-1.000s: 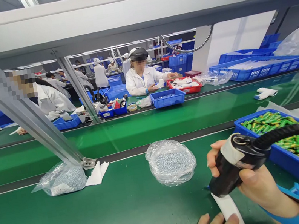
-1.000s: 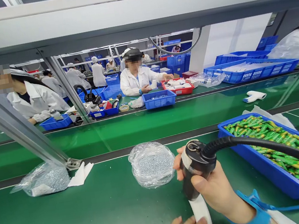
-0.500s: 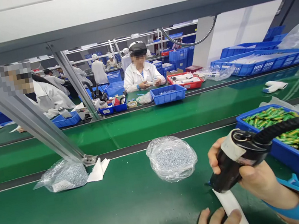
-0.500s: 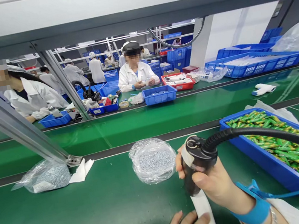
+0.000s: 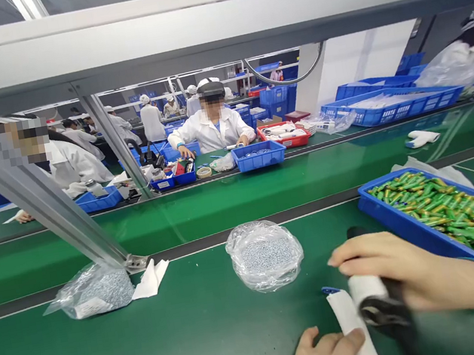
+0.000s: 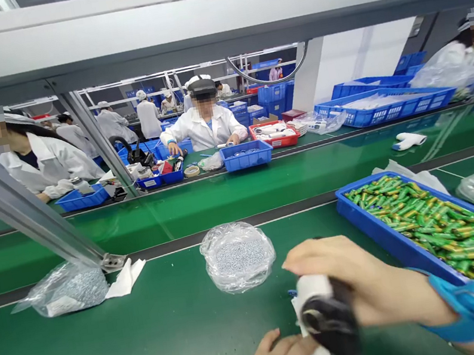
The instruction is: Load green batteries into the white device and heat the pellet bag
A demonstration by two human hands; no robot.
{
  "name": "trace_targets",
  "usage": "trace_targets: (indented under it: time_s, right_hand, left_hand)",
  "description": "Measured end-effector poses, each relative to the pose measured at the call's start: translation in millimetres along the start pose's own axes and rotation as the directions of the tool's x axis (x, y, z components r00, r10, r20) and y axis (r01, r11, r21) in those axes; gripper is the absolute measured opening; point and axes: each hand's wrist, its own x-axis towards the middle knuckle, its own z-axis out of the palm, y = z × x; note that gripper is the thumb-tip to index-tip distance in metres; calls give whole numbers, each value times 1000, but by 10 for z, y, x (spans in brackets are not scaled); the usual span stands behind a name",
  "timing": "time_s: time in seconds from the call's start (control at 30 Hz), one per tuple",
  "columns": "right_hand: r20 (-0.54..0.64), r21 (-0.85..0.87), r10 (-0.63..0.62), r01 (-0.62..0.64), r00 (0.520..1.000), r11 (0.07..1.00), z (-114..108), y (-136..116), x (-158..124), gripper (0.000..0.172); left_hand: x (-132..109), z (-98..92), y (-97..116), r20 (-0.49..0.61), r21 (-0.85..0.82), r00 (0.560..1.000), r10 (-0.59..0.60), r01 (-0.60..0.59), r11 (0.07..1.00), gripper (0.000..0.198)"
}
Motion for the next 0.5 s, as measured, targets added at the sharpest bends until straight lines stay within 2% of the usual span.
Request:
trace_targets:
  time_s: [0.07,0.1,0.17,0.27,0.33,0.4,0.5]
  right_hand:
    - [294,-172,-20,73,956,982,-1,208,-97,50]
    - [383,-229,4,91,924,969,10,297,-150,50]
    - [450,-310,59,95,891,946,39,429,-271,50]
    - [402,-373,120,42,908,927,52,506,-459,46]
    - [324,-407,167,-23,931,913,15,517,-561,47]
    - [211,-428,223,-115,952,897,-79,552,-645,48]
    - [-13,-430,342,-314,940,847,-333,723,-780,40]
  left_hand:
    - [69,-137,29,89,-12,990,-109,111,994,21]
    - [114,-217,53,117,-6,983,-144,146,989,21]
    - [218,-396,119,113,4,975,-189,190,982,29]
    - [395,-639,245,43,-1,941,-337,337,942,53]
    - [509,-713,315,27,-1,907,-419,420,908,73]
    - [598,-700,346,35,7,903,-428,428,904,84]
    - [663,-585,315,94,56,930,-355,351,935,78]
